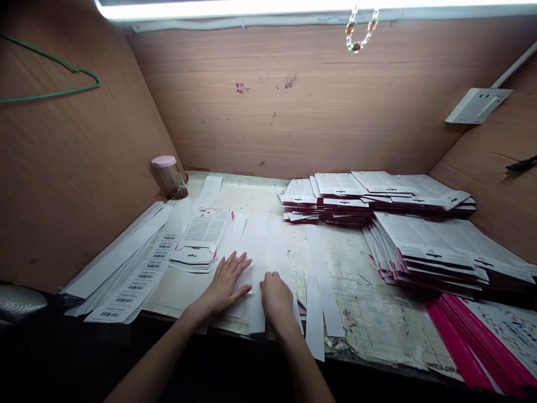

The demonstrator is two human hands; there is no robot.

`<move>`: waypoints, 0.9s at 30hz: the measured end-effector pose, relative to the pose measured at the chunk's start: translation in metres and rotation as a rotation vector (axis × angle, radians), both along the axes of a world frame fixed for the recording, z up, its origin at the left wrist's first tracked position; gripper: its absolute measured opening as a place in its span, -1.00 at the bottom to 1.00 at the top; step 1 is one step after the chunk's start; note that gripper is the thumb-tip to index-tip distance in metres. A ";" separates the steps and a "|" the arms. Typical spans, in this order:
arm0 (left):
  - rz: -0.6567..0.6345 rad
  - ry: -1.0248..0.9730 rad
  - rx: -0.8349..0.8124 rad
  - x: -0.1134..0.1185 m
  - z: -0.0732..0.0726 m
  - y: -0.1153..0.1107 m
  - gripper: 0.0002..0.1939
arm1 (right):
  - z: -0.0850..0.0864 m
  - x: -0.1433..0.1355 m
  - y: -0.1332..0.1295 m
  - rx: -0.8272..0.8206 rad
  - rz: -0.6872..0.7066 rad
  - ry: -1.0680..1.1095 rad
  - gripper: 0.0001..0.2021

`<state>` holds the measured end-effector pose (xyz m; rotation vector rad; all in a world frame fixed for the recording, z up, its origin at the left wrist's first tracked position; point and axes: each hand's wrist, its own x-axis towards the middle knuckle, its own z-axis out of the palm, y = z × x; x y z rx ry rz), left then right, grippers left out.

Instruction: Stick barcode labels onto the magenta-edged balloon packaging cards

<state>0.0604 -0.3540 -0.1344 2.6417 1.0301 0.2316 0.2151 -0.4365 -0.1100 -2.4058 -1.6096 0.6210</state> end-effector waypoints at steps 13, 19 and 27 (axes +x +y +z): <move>0.029 0.112 0.074 0.007 -0.014 0.013 -0.32 | -0.053 -0.011 -0.001 0.193 0.043 -0.148 -0.47; 0.011 0.108 0.112 0.006 -0.014 0.011 -0.33 | -0.035 0.020 -0.023 0.192 -0.100 -0.227 -0.42; -0.386 -0.031 0.000 0.053 0.009 -0.049 -0.28 | -0.066 0.101 -0.091 0.101 -0.274 -0.259 -0.37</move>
